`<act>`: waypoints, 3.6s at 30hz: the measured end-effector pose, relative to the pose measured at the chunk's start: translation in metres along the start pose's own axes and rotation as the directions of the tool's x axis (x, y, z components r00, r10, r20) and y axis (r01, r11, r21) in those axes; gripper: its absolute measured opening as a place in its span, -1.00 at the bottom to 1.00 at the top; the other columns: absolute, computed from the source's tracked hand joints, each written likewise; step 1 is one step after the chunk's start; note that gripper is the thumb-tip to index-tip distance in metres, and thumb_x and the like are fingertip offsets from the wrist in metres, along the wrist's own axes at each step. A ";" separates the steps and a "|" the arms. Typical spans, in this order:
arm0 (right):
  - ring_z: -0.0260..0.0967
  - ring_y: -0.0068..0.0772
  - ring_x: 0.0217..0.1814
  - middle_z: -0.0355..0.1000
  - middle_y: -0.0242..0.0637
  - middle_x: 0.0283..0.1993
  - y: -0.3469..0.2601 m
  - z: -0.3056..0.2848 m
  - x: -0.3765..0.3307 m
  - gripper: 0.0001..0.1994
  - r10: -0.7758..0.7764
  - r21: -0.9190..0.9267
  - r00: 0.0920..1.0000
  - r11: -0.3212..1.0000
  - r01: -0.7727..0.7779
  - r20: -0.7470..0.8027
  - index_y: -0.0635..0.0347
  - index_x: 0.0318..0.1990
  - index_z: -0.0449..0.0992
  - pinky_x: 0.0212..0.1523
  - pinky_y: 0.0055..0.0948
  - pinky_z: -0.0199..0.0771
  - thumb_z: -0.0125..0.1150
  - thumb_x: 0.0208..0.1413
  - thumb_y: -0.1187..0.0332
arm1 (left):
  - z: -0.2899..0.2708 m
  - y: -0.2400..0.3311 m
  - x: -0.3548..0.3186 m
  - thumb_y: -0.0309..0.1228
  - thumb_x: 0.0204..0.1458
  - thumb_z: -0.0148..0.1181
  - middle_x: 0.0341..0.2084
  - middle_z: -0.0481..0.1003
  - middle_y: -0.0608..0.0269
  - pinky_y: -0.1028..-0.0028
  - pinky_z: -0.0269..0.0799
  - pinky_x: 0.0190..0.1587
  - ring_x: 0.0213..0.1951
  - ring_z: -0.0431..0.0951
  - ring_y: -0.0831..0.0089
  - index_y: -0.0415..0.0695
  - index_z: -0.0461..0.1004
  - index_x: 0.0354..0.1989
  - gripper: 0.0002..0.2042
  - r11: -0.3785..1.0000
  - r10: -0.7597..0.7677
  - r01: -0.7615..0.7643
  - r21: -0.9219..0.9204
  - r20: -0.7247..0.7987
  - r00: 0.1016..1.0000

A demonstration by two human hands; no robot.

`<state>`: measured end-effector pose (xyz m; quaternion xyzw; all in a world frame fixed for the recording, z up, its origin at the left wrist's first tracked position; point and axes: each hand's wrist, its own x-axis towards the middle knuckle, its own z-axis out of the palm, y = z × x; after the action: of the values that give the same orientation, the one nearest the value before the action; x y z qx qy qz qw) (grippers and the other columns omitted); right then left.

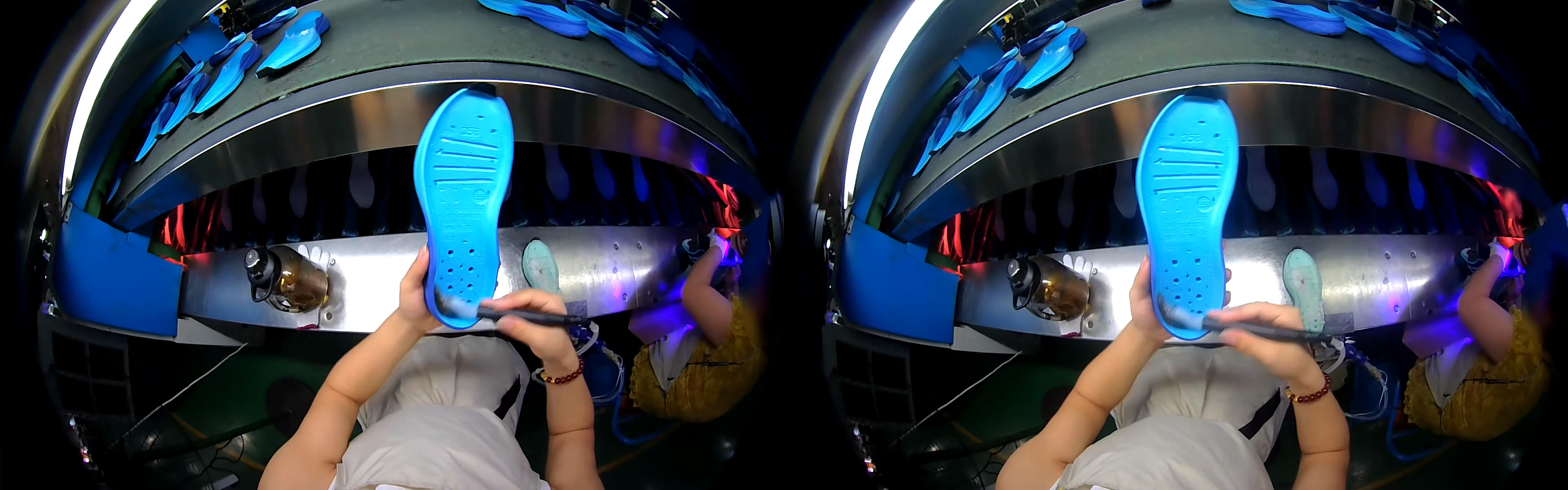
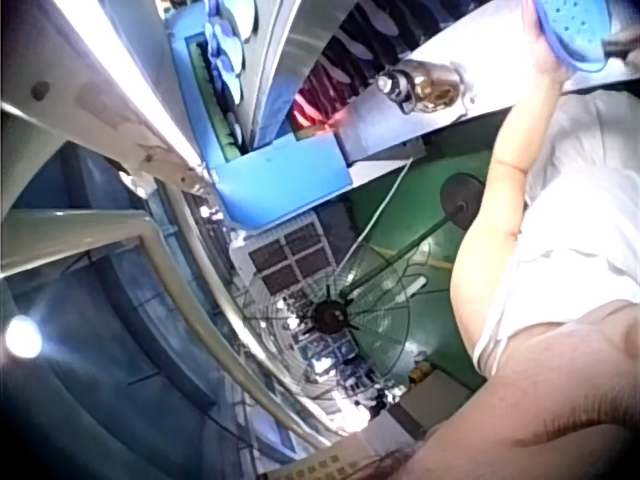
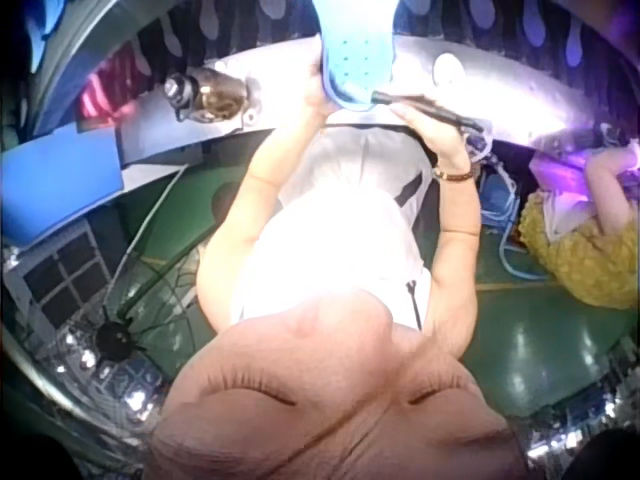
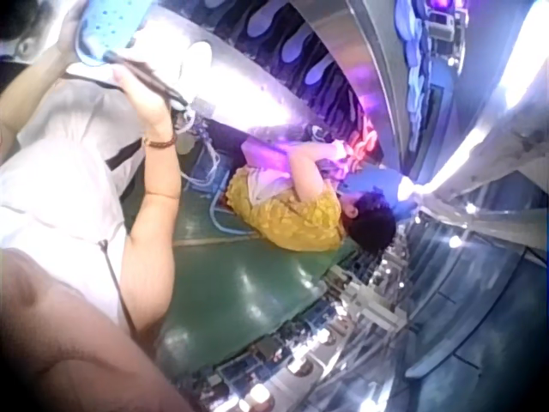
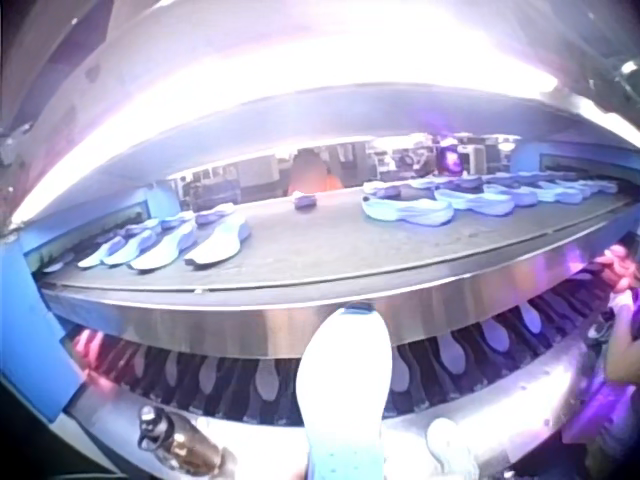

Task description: The person picks up blue shoe soles from a conveyor belt and applies a substance to them using a brush tool.

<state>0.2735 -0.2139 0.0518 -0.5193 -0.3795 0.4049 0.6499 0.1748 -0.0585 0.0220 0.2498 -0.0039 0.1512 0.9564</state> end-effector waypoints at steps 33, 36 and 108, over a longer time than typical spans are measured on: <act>0.45 -0.28 -0.17 0.48 -0.14 -0.25 -0.031 -0.049 0.005 -0.78 -0.247 -0.437 0.926 0.827 0.355 0.285 0.29 -0.33 0.52 -0.14 -0.43 0.44 0.31 -0.25 0.56 | -0.025 0.060 -0.001 -0.07 -0.03 -0.05 0.00 0.30 -0.06 0.35 0.30 0.00 -0.04 0.38 0.22 -0.27 0.19 0.11 -0.40 0.708 -0.600 0.626 0.329 -0.188 0.778; 0.45 -0.30 -0.17 0.47 -0.14 -0.22 -0.012 -0.049 0.005 -0.80 -0.195 -0.417 0.917 0.844 0.338 0.349 0.26 -0.29 0.52 -0.12 -0.46 0.43 0.25 -0.15 0.50 | -0.025 0.066 0.000 -0.08 -0.02 -0.07 0.01 0.29 -0.04 0.33 0.27 0.03 -0.03 0.37 0.20 -0.26 0.20 0.10 -0.42 0.739 -0.589 0.582 0.340 -0.094 0.803; 0.44 -0.22 -0.18 0.46 -0.05 -0.28 -0.011 0.020 0.008 -0.82 -0.356 -0.328 0.928 0.868 0.373 0.113 0.37 -0.35 0.48 -0.14 -0.40 0.42 0.20 -0.21 0.63 | 0.011 0.015 0.004 0.09 0.05 -0.37 0.09 0.17 -0.09 0.04 0.15 0.11 0.07 0.26 0.02 -0.23 -0.01 0.20 -0.32 0.999 0.048 -0.046 0.018 -0.152 0.987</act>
<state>0.2595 -0.2004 0.0671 -0.5336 -0.5512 0.2151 0.6044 0.1748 -0.0501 0.0396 0.2440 0.0645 0.1923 0.9483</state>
